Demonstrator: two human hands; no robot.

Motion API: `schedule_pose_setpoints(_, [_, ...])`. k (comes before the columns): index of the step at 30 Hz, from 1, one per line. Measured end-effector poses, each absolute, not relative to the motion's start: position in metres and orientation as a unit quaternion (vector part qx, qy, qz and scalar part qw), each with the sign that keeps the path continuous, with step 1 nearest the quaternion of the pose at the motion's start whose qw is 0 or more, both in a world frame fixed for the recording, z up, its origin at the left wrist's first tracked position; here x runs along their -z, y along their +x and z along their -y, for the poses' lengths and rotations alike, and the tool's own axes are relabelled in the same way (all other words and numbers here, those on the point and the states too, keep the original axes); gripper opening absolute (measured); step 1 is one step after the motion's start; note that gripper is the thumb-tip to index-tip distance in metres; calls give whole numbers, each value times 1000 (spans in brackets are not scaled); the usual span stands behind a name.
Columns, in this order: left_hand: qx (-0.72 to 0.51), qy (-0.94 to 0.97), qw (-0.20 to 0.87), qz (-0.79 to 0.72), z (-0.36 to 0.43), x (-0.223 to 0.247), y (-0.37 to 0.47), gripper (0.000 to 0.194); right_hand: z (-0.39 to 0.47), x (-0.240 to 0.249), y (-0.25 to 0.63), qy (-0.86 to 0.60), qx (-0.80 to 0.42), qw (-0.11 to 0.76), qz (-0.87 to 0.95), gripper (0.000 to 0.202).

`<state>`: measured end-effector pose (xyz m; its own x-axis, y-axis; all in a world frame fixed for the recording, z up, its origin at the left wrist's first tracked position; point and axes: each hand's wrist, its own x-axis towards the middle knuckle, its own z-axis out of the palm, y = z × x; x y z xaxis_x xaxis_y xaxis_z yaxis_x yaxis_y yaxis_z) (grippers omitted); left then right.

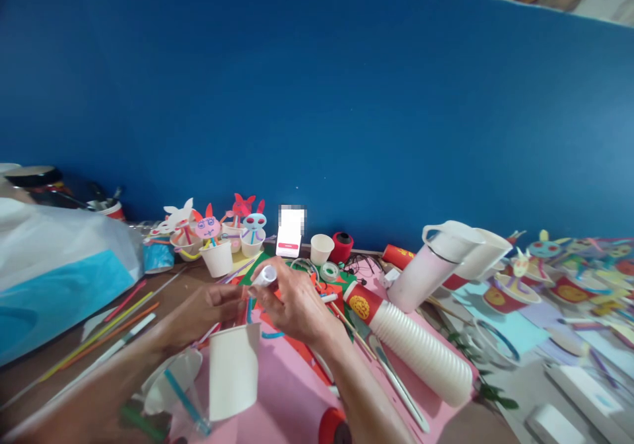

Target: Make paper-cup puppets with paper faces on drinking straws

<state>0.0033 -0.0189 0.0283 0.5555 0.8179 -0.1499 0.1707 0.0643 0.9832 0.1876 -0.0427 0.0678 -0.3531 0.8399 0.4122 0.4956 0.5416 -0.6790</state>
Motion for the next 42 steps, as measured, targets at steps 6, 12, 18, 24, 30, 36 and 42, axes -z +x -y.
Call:
schedule_pose_setpoints(6, [-323,594,619,-399,11,-35,-3,29,36,-71,200,-325,-370,572,656,11])
schedule_pose_setpoints(12, [-402,561,609,-391,-1,-39,-14,21,31,-76,211,-322,-395,642,573,14])
schedule_pose_setpoints(18, [-441,666,416,-435,-23,-32,-37,26,31,-75,214,-323,-415,619,584,13])
schedule_pose_setpoints(24, [-413,702,313,-489,-36,-14,-47,28,29,-73,215,-323,-432,581,610,12])
schedule_pose_setpoints(30, [-417,750,218,-466,-48,9,-43,27,29,-73,216,-334,-436,563,618,13])
schedule_pose_setpoints(36, [-389,790,180,-438,-51,15,-41,31,31,-78,216,-339,-446,541,627,14])
schedule_pose_setpoints(42, [-358,800,190,-442,-46,6,-45,35,30,-73,215,-335,-435,557,623,15])
